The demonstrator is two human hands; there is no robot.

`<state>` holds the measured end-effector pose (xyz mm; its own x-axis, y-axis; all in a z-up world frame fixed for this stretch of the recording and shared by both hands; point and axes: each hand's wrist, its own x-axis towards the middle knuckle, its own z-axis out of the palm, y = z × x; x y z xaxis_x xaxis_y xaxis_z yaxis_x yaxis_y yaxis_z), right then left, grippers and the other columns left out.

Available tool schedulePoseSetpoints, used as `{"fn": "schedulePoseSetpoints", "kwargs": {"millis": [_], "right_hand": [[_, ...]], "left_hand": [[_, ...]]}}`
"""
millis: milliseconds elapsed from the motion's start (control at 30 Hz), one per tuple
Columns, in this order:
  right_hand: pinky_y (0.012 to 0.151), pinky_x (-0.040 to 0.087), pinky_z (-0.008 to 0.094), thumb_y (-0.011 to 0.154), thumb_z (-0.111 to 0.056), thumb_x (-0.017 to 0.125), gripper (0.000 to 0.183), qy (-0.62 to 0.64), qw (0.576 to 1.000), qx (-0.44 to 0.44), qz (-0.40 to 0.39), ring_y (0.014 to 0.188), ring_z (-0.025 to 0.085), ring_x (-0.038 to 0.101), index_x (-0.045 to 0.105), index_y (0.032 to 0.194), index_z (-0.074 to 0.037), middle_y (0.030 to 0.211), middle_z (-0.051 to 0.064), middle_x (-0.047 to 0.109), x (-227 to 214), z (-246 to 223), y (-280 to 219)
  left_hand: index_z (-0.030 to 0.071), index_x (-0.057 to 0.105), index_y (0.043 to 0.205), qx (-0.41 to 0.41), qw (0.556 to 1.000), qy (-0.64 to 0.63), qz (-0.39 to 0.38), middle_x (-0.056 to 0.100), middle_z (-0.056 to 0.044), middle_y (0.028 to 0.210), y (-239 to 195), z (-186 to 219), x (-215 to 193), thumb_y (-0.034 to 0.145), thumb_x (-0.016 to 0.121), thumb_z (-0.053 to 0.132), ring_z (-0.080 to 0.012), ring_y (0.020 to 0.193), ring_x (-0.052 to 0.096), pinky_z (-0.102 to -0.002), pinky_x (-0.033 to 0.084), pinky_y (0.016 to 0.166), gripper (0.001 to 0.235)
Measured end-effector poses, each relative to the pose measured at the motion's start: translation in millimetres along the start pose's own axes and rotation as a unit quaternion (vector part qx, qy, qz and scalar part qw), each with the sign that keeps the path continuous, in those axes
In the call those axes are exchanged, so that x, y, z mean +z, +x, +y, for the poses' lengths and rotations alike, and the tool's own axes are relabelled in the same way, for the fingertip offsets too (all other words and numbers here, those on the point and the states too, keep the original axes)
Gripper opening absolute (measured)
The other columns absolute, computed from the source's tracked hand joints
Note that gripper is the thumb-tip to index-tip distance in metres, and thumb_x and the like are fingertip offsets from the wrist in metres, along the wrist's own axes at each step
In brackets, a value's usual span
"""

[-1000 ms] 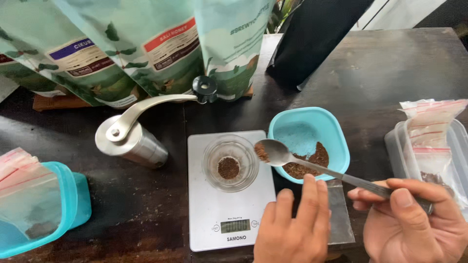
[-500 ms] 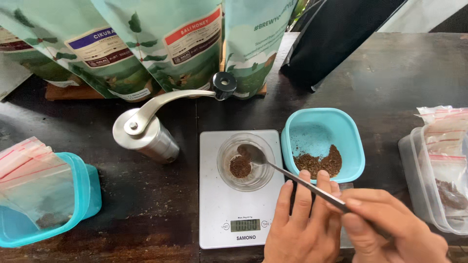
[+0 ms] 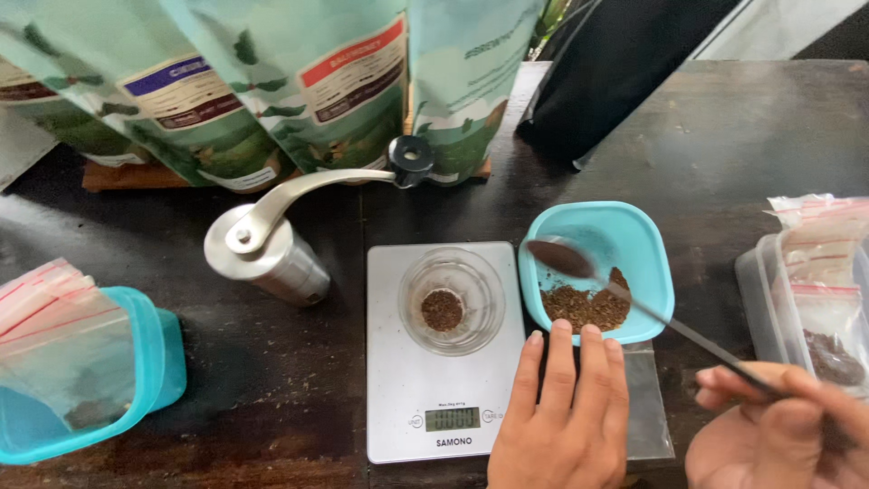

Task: The person empties a small container into a clear plastic cup, seals a small plastic bag, and then uses a spoon to transfer coffee grounds from a bowl into the cup on a scale.

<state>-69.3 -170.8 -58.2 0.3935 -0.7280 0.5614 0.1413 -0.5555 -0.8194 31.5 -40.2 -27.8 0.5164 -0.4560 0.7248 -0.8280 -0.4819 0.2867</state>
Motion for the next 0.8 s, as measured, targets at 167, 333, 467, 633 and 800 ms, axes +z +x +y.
{"fn": "schedulePoseSetpoints", "kwargs": {"millis": [167, 333, 467, 633, 800], "right_hand": [[0.068, 0.056, 0.032, 0.117, -0.042, 0.067, 0.043, -0.014, 0.988, 0.105, 0.115, 0.076, 0.028, 0.069, 0.06, 0.127, -0.002, 0.098, 0.022, 0.067, 8, -2, 15], [0.066, 0.057, 0.03, 0.113, -0.033, 0.068, 0.04, -0.006, 0.99, 0.089, 0.105, 0.075, 0.029, 0.069, 0.061, 0.123, 0.005, 0.087, 0.025, 0.062, -5, 16, 16], [0.063, 0.055, 0.033, 0.114, -0.019, 0.062, 0.032, -0.039, 0.994, 0.063, 0.075, 0.077, 0.034, 0.07, 0.061, 0.117, 0.013, 0.089, 0.026, 0.06, -14, 14, 20], [0.064, 0.057, 0.031, 0.112, -0.022, 0.064, 0.033, -0.052, 0.992, 0.072, 0.089, 0.076, 0.033, 0.071, 0.062, 0.115, 0.011, 0.097, 0.022, 0.063, -27, 18, 20], [0.067, 0.052, 0.029, 0.112, -0.01, 0.062, 0.023, -0.073, 0.991, 0.094, 0.057, 0.067, 0.03, 0.067, 0.063, 0.111, 0.012, 0.091, 0.023, 0.063, -26, 3, 24]], "left_hand": [[-0.002, 0.075, 0.125, 0.013, 0.999, 0.01, -0.033, 0.073, -0.02, 0.129, -4, 5, 1, 0.115, 0.032, 0.015, -0.0419, 0.12, 0.07, -0.051, 0.058, 0.104, 0.047], [0.001, 0.074, 0.128, 0.033, 0.998, 0.029, -0.053, 0.072, -0.018, 0.131, -13, 11, 7, 0.111, 0.039, 0.024, -0.0412, 0.123, 0.068, -0.052, 0.055, 0.106, 0.045], [0.002, 0.071, 0.131, 0.036, 0.995, 0.055, -0.069, 0.071, -0.017, 0.135, -20, 18, 11, 0.111, 0.037, 0.031, -0.0412, 0.126, 0.066, -0.054, 0.052, 0.106, 0.049], [0.002, 0.069, 0.133, 0.047, 0.993, 0.064, -0.088, 0.069, -0.017, 0.138, -23, 21, 12, 0.111, 0.039, 0.036, -0.0403, 0.129, 0.064, -0.056, 0.052, 0.106, 0.05], [0.003, 0.066, 0.138, 0.052, 0.99, 0.068, -0.112, 0.067, -0.017, 0.141, -21, 24, 8, 0.109, 0.044, 0.038, -0.0411, 0.132, 0.061, -0.056, 0.05, 0.109, 0.05]]}}
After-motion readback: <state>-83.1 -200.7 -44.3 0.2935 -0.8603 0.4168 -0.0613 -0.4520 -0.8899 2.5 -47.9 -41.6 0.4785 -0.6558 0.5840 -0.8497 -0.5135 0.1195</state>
